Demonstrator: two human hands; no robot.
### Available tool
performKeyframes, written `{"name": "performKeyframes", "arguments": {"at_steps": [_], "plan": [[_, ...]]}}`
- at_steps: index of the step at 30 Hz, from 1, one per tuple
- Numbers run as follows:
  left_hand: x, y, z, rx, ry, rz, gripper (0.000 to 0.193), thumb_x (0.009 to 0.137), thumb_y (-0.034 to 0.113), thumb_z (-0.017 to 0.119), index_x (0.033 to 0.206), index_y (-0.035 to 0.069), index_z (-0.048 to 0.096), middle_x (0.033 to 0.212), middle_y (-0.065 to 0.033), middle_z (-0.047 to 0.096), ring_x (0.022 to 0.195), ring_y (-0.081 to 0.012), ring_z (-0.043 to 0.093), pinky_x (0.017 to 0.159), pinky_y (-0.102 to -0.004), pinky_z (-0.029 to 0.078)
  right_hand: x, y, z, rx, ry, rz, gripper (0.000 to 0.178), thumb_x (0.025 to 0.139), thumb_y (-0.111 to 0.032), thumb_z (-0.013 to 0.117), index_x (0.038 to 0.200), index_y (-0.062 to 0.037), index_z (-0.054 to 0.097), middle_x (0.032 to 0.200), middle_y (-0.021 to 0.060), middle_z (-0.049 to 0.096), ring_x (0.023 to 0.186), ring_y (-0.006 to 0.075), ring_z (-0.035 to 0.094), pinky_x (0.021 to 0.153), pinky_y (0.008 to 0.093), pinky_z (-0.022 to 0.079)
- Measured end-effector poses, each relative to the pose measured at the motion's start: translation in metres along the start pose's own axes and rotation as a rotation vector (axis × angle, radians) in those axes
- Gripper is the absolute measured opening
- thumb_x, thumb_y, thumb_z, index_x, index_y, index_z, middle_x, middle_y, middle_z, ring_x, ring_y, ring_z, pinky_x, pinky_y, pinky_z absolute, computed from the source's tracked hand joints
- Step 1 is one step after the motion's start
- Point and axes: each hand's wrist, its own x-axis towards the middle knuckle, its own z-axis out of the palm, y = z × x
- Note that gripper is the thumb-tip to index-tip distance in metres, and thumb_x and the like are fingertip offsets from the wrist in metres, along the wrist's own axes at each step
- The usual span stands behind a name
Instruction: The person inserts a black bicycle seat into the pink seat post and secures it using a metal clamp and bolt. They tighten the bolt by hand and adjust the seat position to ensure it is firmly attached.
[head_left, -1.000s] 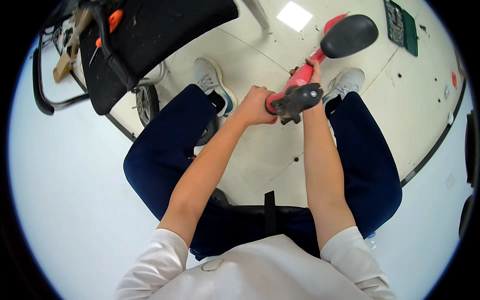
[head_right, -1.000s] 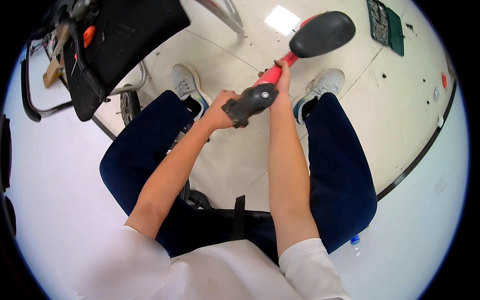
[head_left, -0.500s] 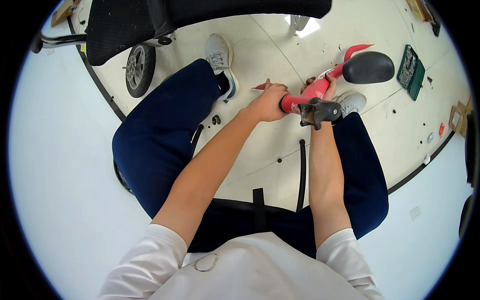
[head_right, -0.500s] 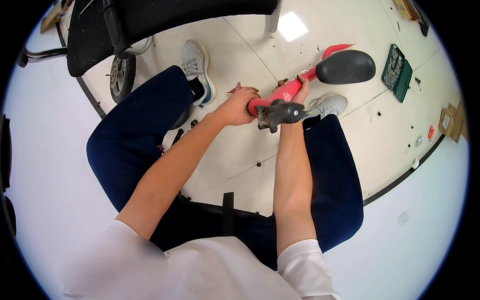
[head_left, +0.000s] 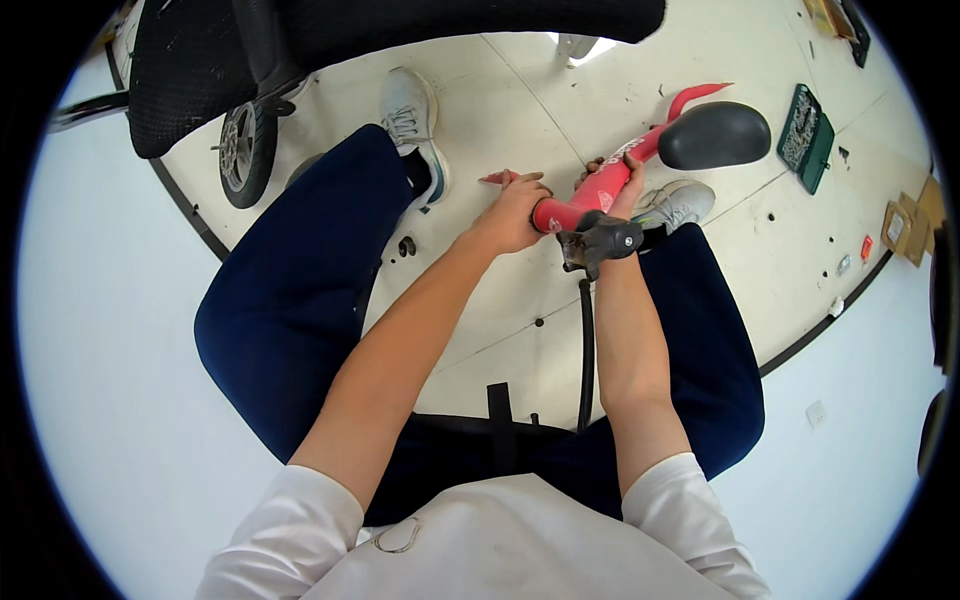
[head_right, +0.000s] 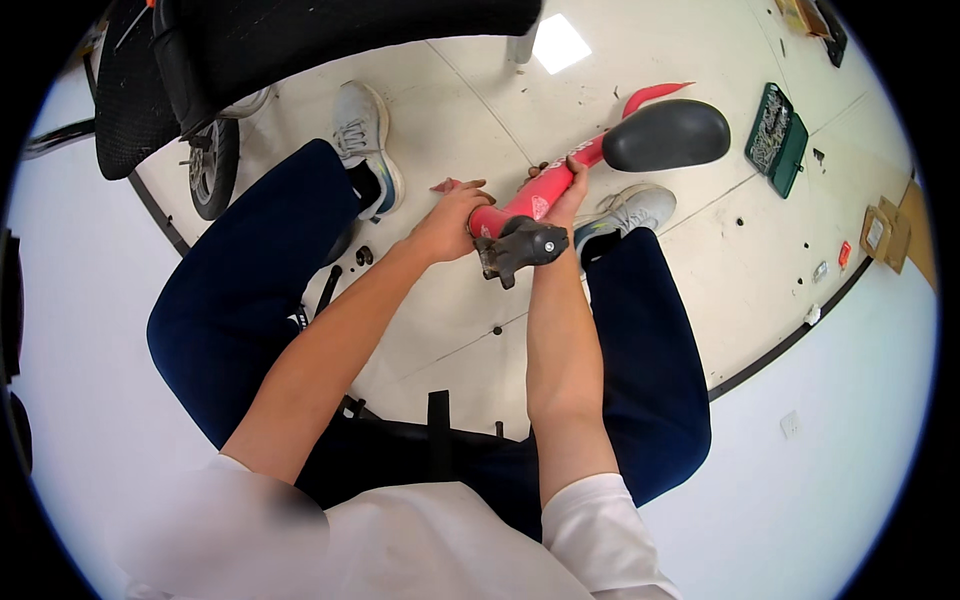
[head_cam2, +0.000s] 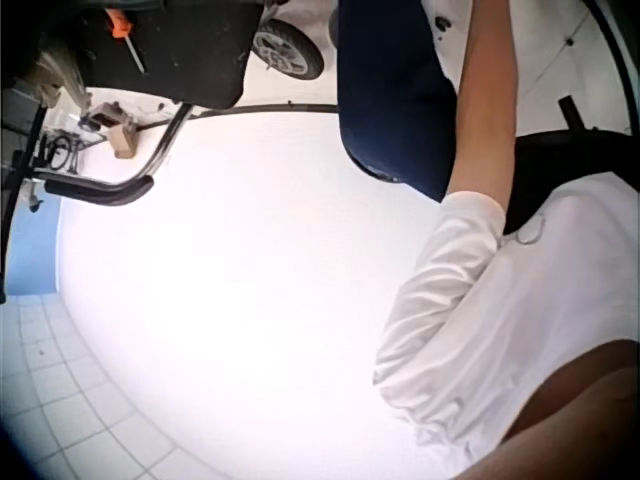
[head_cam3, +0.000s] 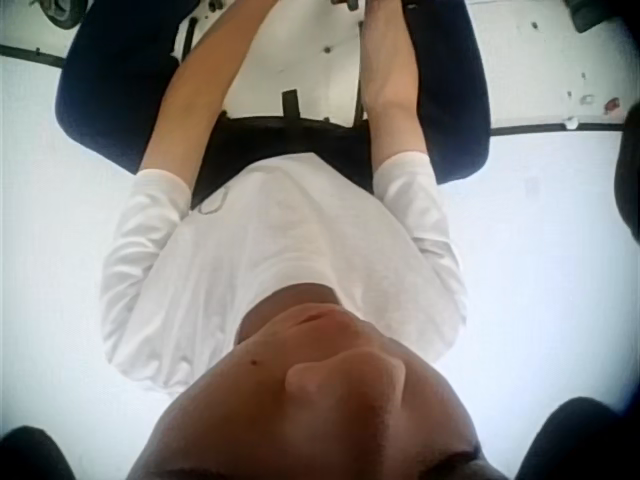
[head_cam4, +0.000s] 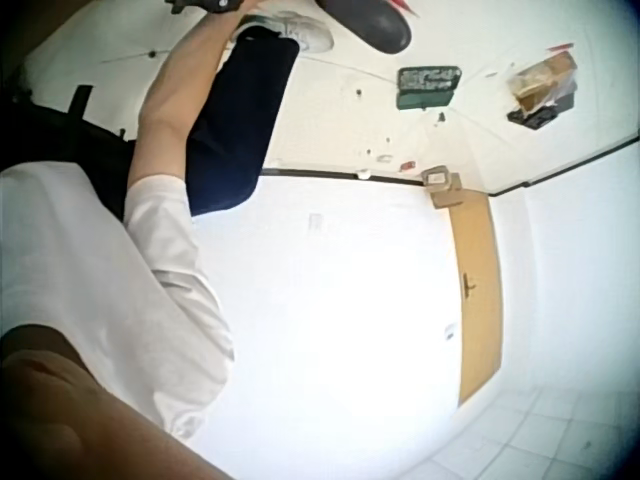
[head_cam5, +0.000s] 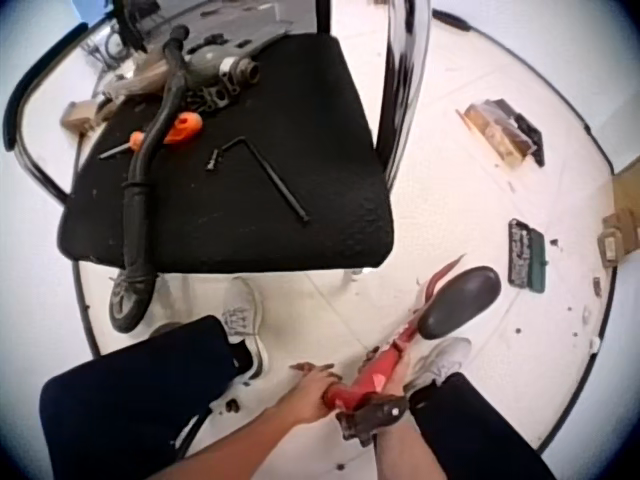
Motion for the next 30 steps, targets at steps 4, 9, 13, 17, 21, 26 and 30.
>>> {"name": "performKeyframes", "arguments": {"at_steps": [4,9,13,17,21,26,30], "plan": [[-0.002,0.008,-0.005,-0.014,0.047,0.007,0.048,0.066,0.006,0.080,0.111,0.004,0.063,0.119,-0.0143,0.063,0.126,-0.0366,0.050,0.104,-0.0440,0.042,0.004,0.002,-0.001,-0.016,0.076,-0.056,0.048,0.076,-0.048,0.064,0.092,-0.0027,0.056,0.073,0.0164,0.062,0.059,0.0277,0.061,0.053,0.0373,0.051],[-0.007,0.023,0.000,-0.092,0.168,0.082,0.043,0.067,0.008,0.075,0.107,0.001,0.061,0.105,-0.0191,0.065,0.099,-0.0386,0.060,0.090,-0.0419,0.046,0.000,0.009,0.009,-0.020,0.130,-0.155,0.048,0.083,-0.051,0.061,0.093,-0.0035,0.057,0.073,0.0135,0.062,0.060,0.0270,0.061,0.054,0.0369,0.050],[-0.004,0.028,0.003,-0.094,0.162,0.070,0.042,0.069,0.009,0.074,0.107,-0.001,0.060,0.098,-0.0212,0.065,0.096,-0.0398,0.061,0.087,-0.0412,0.046,-0.003,0.004,-0.002,-0.123,0.285,-0.205,0.051,0.095,-0.052,0.047,0.095,-0.0027,0.061,0.074,0.0111,0.062,0.061,0.0253,0.060,0.054,0.0366,0.048],[-0.008,0.022,0.009,-0.048,0.145,0.084,0.041,0.069,0.009,0.075,0.106,-0.002,0.060,0.099,-0.0229,0.064,0.097,-0.0408,0.061,0.087,-0.0416,0.047,-0.064,-0.022,-0.014,-0.868,0.580,-0.329,0.051,0.100,-0.046,0.045,0.093,0.0006,0.062,0.070,0.0057,0.058,0.055,0.0163,0.053,0.048,0.0318,0.040],[-0.002,0.024,0.006,-0.072,0.084,-0.010,0.044,0.069,0.008,0.076,0.109,-0.001,0.060,0.107,-0.0217,0.064,0.104,-0.0392,0.061,0.090,-0.0423,0.049,-0.141,-0.058,0.014,-0.950,0.296,-0.398,0.031,0.102,-0.028,0.048,0.098,-0.0016,0.064,0.062,0.0004,0.050,0.049,0.0096,0.044,0.045,0.0271,0.034],[-0.003,0.051,0.000,-0.103,0.111,-0.113,0.046,0.068,0.013,0.080,0.107,-0.002,0.060,0.107,-0.0224,0.063,0.104,-0.0387,0.061,0.089,-0.0422,0.050,-0.234,-0.080,0.059,-1.184,0.101,-0.331,0.024,0.103,-0.026,0.049,0.099,-0.0052,0.060,0.065,-0.0027,0.043,0.052,0.0064,0.037,0.047,0.0236,0.028],[-0.002,0.050,0.006,-0.122,0.179,-0.092,0.046,0.067,0.011,0.081,0.104,-0.003,0.058,0.104,-0.0239,0.064,0.099,-0.0398,0.062,0.084,-0.0416,0.050,-0.254,-0.061,0.076,-1.688,0.007,-0.616,0.025,0.103,-0.024,0.049,0.102,-0.0002,0.055,0.072,0.0170,0.055,0.068,0.0310,0.055,0.064,0.0388,0.043]]}}
